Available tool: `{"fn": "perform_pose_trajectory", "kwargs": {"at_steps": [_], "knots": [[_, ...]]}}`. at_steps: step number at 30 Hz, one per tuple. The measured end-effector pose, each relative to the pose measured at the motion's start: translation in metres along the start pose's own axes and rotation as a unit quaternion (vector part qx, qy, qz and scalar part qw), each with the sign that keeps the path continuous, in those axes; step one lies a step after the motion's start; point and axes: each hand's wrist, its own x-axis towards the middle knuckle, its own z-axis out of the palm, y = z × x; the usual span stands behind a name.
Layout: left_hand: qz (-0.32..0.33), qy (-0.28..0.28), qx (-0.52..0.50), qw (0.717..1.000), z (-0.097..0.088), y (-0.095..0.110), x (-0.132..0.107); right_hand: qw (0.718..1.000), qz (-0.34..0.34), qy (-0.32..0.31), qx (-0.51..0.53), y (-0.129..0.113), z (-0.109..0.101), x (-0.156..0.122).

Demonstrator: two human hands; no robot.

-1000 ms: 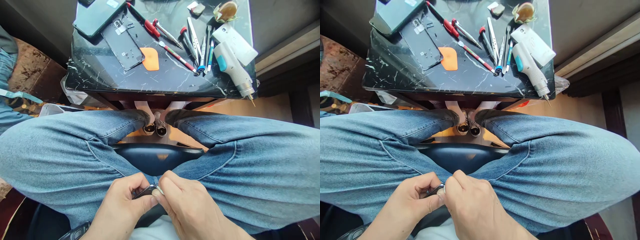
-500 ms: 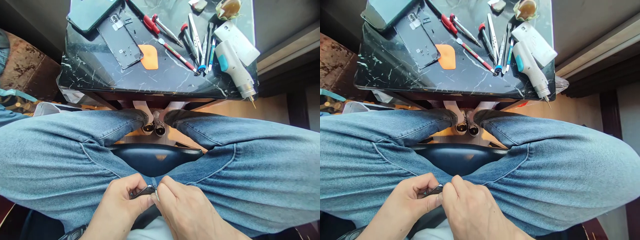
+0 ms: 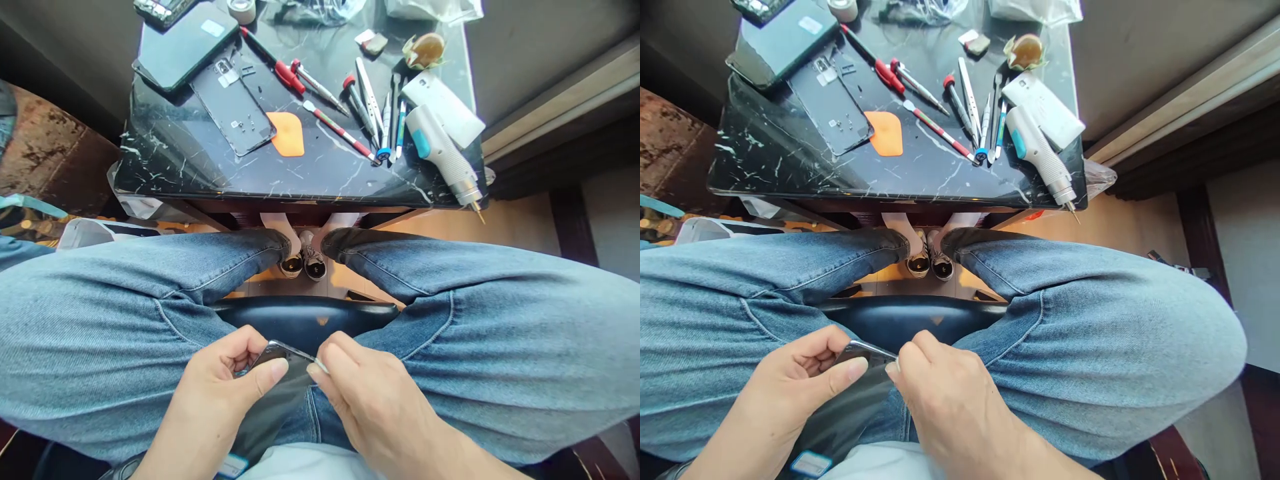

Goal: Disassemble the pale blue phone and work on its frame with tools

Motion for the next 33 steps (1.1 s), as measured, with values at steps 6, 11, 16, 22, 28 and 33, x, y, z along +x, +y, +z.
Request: {"fn": "perform_pose_trajectory", "kwargs": {"at_steps": [6, 11, 16, 22, 28, 33], "knots": [[0.051, 0.047, -0.116, 0.991, 0.007, 0.005, 0.003, 0.947, 0.129, 0.104, 0.274, -0.002, 0.003, 0.015], [0.051, 0.034, -0.208, 0.976, 0.02, 0.006, 0.002, 0.918, 0.177, 0.104, 0.339, -0.008, -0.003, 0.031], [0.028, -0.004, -0.206, 0.978, 0.017, 0.006, 0.001, 0.926, 0.163, 0.087, 0.328, -0.007, -0.006, 0.033], [0.029, -0.111, -0.053, 0.992, -0.016, 0.012, 0.011, 0.923, 0.151, 0.06, 0.347, -0.007, -0.002, 0.032], [0.048, -0.138, 0.025, 0.989, -0.023, 0.019, 0.012, 0.92, 0.136, 0.049, 0.365, -0.008, -0.004, 0.032], [0.056, -0.12, 0.068, 0.989, -0.022, 0.024, 0.011, 0.932, 0.11, 0.049, 0.341, -0.005, -0.008, 0.033]]}}
